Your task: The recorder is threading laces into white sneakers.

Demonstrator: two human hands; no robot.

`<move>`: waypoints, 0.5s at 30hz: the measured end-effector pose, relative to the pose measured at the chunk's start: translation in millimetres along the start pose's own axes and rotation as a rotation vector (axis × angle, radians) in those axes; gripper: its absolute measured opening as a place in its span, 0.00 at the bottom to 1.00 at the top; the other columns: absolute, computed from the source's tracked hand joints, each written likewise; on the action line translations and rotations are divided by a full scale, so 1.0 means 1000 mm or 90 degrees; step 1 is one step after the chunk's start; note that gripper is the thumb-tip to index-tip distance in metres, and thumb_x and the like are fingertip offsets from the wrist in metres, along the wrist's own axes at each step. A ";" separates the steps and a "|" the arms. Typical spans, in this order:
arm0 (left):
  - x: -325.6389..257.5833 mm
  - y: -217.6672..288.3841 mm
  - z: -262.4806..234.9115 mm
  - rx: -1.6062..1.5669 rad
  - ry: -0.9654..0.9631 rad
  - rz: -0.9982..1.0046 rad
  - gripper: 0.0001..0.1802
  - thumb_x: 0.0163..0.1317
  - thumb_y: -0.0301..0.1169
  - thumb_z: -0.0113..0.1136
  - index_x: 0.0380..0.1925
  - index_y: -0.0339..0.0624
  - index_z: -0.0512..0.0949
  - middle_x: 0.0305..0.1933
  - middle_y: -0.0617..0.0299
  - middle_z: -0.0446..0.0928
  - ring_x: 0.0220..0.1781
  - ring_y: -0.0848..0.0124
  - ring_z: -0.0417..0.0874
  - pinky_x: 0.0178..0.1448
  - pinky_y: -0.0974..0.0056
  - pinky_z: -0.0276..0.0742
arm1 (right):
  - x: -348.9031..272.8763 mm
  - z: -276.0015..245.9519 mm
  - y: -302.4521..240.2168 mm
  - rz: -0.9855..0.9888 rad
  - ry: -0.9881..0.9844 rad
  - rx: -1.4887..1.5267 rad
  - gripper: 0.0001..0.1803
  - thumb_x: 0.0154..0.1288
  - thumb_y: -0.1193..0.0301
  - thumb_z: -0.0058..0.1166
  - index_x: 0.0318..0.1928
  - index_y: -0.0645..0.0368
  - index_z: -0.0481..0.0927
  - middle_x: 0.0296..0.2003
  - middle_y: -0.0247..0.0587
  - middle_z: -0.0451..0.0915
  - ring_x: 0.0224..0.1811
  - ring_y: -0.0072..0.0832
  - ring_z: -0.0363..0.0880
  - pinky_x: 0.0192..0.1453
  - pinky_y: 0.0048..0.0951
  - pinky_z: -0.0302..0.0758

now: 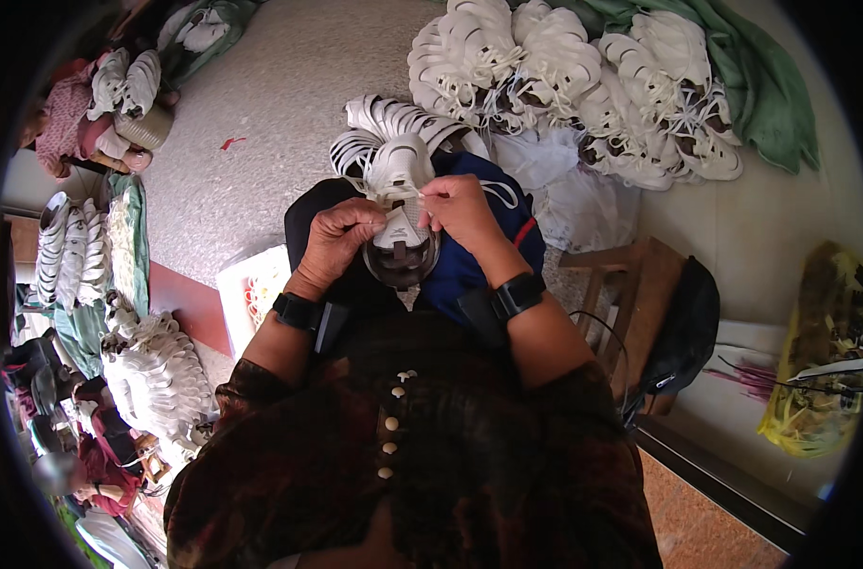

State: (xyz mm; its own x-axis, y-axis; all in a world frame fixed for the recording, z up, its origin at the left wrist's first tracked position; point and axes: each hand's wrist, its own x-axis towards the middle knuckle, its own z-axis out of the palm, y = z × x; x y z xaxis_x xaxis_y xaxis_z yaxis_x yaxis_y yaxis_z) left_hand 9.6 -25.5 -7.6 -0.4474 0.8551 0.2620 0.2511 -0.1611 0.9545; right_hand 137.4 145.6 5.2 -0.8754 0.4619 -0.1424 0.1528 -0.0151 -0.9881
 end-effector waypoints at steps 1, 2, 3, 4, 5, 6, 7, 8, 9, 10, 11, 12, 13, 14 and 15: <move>-0.001 0.001 0.000 -0.016 -0.007 -0.014 0.04 0.52 0.22 0.61 0.29 0.35 0.80 0.33 0.57 0.78 0.38 0.71 0.77 0.46 0.68 0.72 | 0.001 0.001 -0.002 0.000 -0.001 0.000 0.05 0.57 0.78 0.52 0.28 0.68 0.78 0.18 0.40 0.77 0.16 0.18 0.70 0.21 0.17 0.67; -0.002 0.001 -0.001 -0.033 -0.015 -0.028 0.04 0.52 0.22 0.61 0.29 0.34 0.80 0.35 0.56 0.79 0.40 0.71 0.77 0.47 0.68 0.72 | 0.003 0.003 -0.004 -0.007 -0.003 -0.044 0.05 0.57 0.79 0.51 0.27 0.68 0.77 0.17 0.39 0.76 0.15 0.18 0.69 0.20 0.18 0.66; -0.003 0.001 -0.001 -0.034 -0.014 -0.029 0.04 0.52 0.22 0.61 0.29 0.34 0.80 0.35 0.56 0.79 0.40 0.71 0.77 0.47 0.68 0.72 | 0.004 0.004 -0.005 -0.012 -0.004 -0.088 0.05 0.56 0.79 0.51 0.26 0.69 0.77 0.15 0.39 0.76 0.13 0.18 0.69 0.19 0.19 0.65; -0.004 -0.001 -0.002 -0.046 -0.016 -0.038 0.04 0.52 0.22 0.61 0.29 0.34 0.79 0.34 0.56 0.79 0.39 0.71 0.78 0.46 0.69 0.73 | 0.005 0.005 -0.004 -0.012 -0.005 -0.089 0.05 0.56 0.79 0.51 0.26 0.69 0.77 0.15 0.39 0.76 0.13 0.18 0.69 0.19 0.19 0.65; -0.005 -0.002 -0.002 -0.059 -0.018 -0.048 0.04 0.52 0.21 0.62 0.29 0.34 0.79 0.34 0.56 0.79 0.38 0.71 0.79 0.45 0.69 0.73 | 0.006 0.005 -0.002 -0.037 -0.012 -0.115 0.05 0.56 0.79 0.50 0.25 0.68 0.76 0.15 0.38 0.75 0.13 0.19 0.68 0.18 0.20 0.65; -0.005 -0.002 -0.003 -0.060 -0.017 -0.049 0.04 0.52 0.21 0.62 0.29 0.34 0.79 0.34 0.56 0.79 0.38 0.71 0.79 0.45 0.69 0.73 | 0.007 0.006 -0.001 -0.062 -0.021 -0.140 0.05 0.55 0.80 0.49 0.24 0.68 0.76 0.14 0.37 0.74 0.12 0.19 0.68 0.18 0.21 0.65; -0.005 -0.002 -0.004 -0.067 -0.025 -0.049 0.05 0.52 0.22 0.62 0.29 0.34 0.79 0.36 0.56 0.79 0.39 0.72 0.78 0.47 0.69 0.72 | 0.008 0.006 -0.001 -0.060 -0.023 -0.142 0.05 0.55 0.80 0.49 0.24 0.68 0.76 0.14 0.37 0.74 0.12 0.19 0.68 0.18 0.21 0.65; -0.005 -0.002 -0.005 -0.074 -0.033 -0.049 0.05 0.52 0.23 0.62 0.30 0.34 0.79 0.37 0.56 0.79 0.41 0.72 0.77 0.48 0.69 0.71 | 0.009 0.006 -0.001 -0.066 -0.034 -0.200 0.05 0.54 0.80 0.48 0.23 0.68 0.75 0.13 0.37 0.73 0.12 0.19 0.68 0.18 0.22 0.65; -0.006 -0.003 -0.005 -0.075 -0.030 -0.050 0.05 0.52 0.23 0.62 0.30 0.34 0.79 0.37 0.56 0.79 0.41 0.72 0.77 0.48 0.69 0.71 | 0.010 0.007 -0.002 -0.071 -0.047 -0.257 0.05 0.53 0.81 0.47 0.23 0.68 0.75 0.12 0.37 0.72 0.12 0.19 0.68 0.18 0.23 0.66; -0.006 -0.004 -0.006 -0.090 -0.028 -0.060 0.05 0.52 0.23 0.62 0.30 0.34 0.80 0.37 0.57 0.79 0.41 0.72 0.77 0.48 0.69 0.71 | 0.012 0.009 -0.002 -0.070 -0.050 -0.259 0.05 0.53 0.81 0.47 0.23 0.68 0.75 0.12 0.37 0.72 0.12 0.19 0.68 0.18 0.23 0.66; -0.007 -0.005 -0.007 -0.105 -0.025 -0.070 0.05 0.52 0.23 0.62 0.30 0.35 0.80 0.37 0.57 0.79 0.41 0.72 0.77 0.48 0.69 0.71 | 0.014 0.010 -0.002 -0.092 -0.044 -0.324 0.05 0.51 0.80 0.47 0.22 0.68 0.75 0.13 0.40 0.72 0.13 0.22 0.69 0.20 0.25 0.67; -0.007 -0.004 -0.007 -0.107 -0.023 -0.071 0.05 0.52 0.23 0.62 0.30 0.35 0.80 0.37 0.57 0.79 0.41 0.72 0.77 0.48 0.69 0.71 | 0.015 0.010 -0.002 -0.113 -0.037 -0.390 0.05 0.49 0.80 0.47 0.22 0.67 0.75 0.13 0.43 0.72 0.14 0.25 0.71 0.22 0.27 0.68; -0.006 -0.003 -0.007 -0.104 -0.025 -0.063 0.05 0.52 0.23 0.62 0.30 0.35 0.80 0.37 0.57 0.79 0.41 0.72 0.77 0.48 0.68 0.71 | 0.017 0.010 -0.003 -0.111 -0.039 -0.391 0.05 0.49 0.80 0.47 0.22 0.67 0.75 0.13 0.43 0.72 0.14 0.25 0.71 0.22 0.27 0.68; -0.006 -0.002 -0.008 -0.101 -0.027 -0.055 0.05 0.52 0.23 0.62 0.30 0.35 0.80 0.37 0.57 0.79 0.41 0.72 0.77 0.48 0.68 0.71 | 0.018 0.010 -0.003 -0.118 -0.045 -0.432 0.04 0.48 0.79 0.48 0.22 0.67 0.75 0.14 0.46 0.72 0.16 0.29 0.72 0.24 0.28 0.69; -0.006 -0.002 -0.007 -0.102 -0.025 -0.056 0.05 0.52 0.23 0.62 0.30 0.35 0.80 0.37 0.57 0.79 0.41 0.72 0.77 0.48 0.68 0.71 | 0.019 0.010 -0.002 -0.125 -0.050 -0.472 0.04 0.47 0.79 0.49 0.22 0.67 0.75 0.15 0.49 0.72 0.17 0.33 0.73 0.26 0.30 0.69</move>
State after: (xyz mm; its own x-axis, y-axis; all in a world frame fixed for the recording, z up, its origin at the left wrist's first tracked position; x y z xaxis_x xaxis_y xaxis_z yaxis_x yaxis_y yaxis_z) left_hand 5.4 -33.8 -9.7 -0.4266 0.8876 0.1737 0.0708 -0.1587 0.9848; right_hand 115.8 145.4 4.3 -0.9441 0.3295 -0.0002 0.2346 0.6715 -0.7029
